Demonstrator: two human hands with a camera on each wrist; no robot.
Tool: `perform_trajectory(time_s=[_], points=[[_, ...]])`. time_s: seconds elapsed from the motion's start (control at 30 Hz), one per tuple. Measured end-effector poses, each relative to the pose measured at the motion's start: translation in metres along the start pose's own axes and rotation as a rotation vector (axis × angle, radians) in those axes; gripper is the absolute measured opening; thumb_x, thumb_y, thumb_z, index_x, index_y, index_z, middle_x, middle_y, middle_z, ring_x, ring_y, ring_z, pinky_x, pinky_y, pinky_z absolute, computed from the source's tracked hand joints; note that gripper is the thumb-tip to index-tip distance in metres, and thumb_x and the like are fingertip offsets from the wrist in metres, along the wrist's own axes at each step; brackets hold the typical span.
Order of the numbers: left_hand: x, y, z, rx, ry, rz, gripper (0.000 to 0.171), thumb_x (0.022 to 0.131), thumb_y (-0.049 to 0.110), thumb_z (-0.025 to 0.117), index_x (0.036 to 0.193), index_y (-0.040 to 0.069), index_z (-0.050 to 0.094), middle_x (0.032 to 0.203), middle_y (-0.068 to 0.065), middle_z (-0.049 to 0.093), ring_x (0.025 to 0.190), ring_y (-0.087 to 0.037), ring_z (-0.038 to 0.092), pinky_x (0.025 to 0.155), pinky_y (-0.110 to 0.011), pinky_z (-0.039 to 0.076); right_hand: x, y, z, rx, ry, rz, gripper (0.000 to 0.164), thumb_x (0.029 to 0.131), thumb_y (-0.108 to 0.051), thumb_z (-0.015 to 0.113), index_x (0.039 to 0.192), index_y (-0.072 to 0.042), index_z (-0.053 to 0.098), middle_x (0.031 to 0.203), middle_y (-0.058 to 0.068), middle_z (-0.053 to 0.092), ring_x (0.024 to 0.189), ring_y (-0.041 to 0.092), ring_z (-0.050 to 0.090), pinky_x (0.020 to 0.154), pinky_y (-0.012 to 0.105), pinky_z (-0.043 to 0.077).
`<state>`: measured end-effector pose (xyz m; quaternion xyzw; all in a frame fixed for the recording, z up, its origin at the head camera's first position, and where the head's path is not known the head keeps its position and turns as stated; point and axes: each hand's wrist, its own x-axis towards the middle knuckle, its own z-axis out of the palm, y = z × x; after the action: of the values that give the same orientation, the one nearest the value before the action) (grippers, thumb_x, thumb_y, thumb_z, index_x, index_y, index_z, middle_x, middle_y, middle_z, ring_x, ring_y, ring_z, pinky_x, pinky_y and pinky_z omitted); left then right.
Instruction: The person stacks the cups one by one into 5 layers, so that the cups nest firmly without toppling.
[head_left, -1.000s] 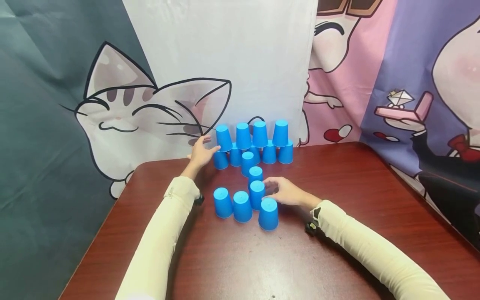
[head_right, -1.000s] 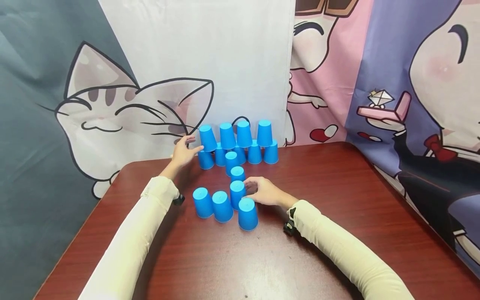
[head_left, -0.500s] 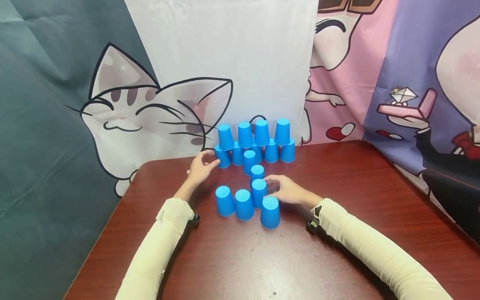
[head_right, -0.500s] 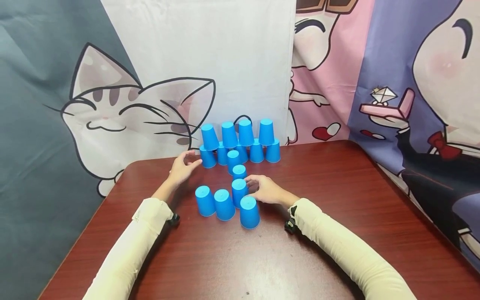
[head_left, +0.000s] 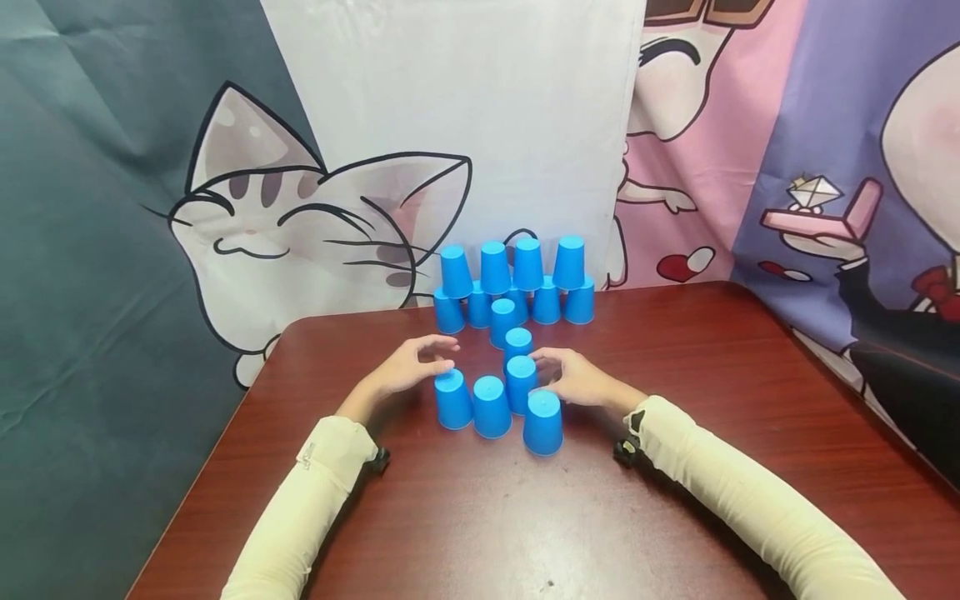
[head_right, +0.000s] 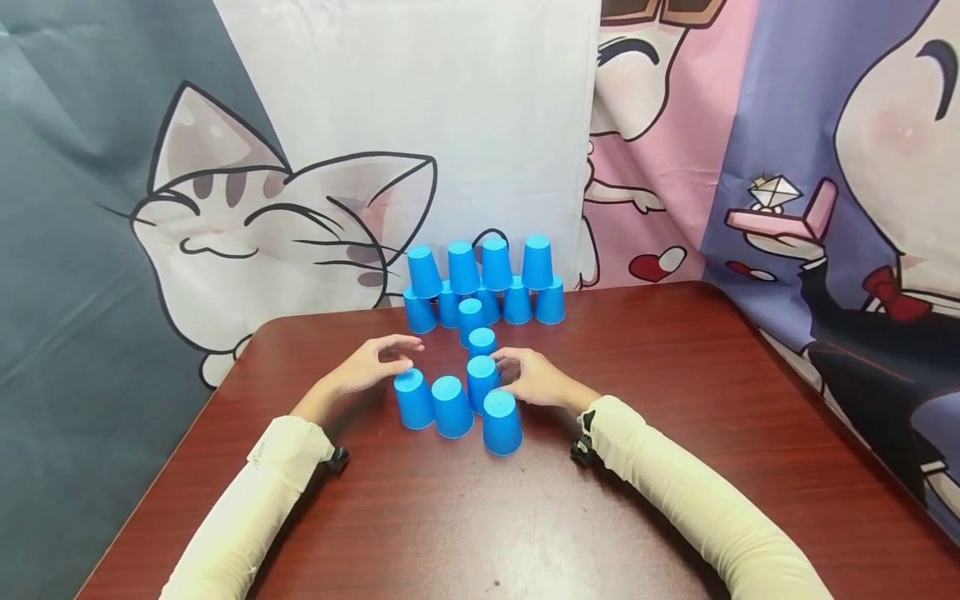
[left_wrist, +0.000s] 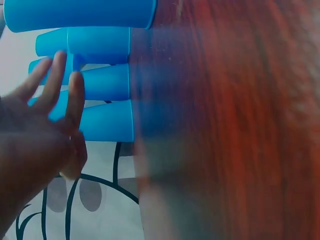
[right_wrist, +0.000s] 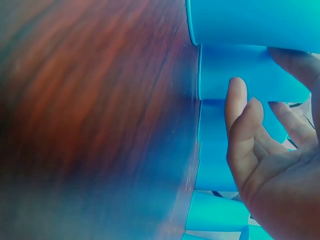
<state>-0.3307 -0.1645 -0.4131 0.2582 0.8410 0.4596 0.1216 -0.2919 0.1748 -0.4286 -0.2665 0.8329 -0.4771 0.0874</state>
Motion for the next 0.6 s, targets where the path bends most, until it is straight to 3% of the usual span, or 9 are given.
perform_trajectory(time_s=[0.13,0.3,0.6], points=[[-0.006,-0.004,0.0,-0.021,-0.118,0.057,0.062,0.093,0.035,0.068,0.144,0.007,0.049,0.141,-0.015,0.055,0.124,-0.031,0.052,0.099,-0.053,0.047,0.0,0.002,0.001,-0.012,-0.002,0.0,0.051,0.086,-0.019,0.077,0.131,-0.005,0.057,0.124,0.018,0.064,0.107,0.037,0.066,0.075,0.044,0.058],[-0.012,-0.007,-0.003,-0.021,-0.224,0.081,0.07,0.083,0.035,0.078,0.144,0.013,0.051,0.141,-0.003,0.056,0.133,-0.027,0.046,0.102,-0.055,0.043,0.001,0.003,0.002,-0.025,0.002,-0.009,0.05,0.086,-0.019,0.078,0.13,-0.006,0.057,0.125,0.017,0.065,0.109,0.036,0.065,0.083,0.051,0.056],[-0.01,-0.002,-0.001,0.116,-0.231,0.046,0.06,0.078,0.036,0.083,0.132,0.018,0.061,0.126,0.004,0.064,0.124,-0.024,0.053,0.098,-0.055,0.046,0.001,0.0,0.003,-0.032,0.026,-0.036,0.05,0.086,-0.015,0.078,0.129,-0.001,0.056,0.125,0.02,0.064,0.112,0.04,0.063,0.087,0.056,0.054]])
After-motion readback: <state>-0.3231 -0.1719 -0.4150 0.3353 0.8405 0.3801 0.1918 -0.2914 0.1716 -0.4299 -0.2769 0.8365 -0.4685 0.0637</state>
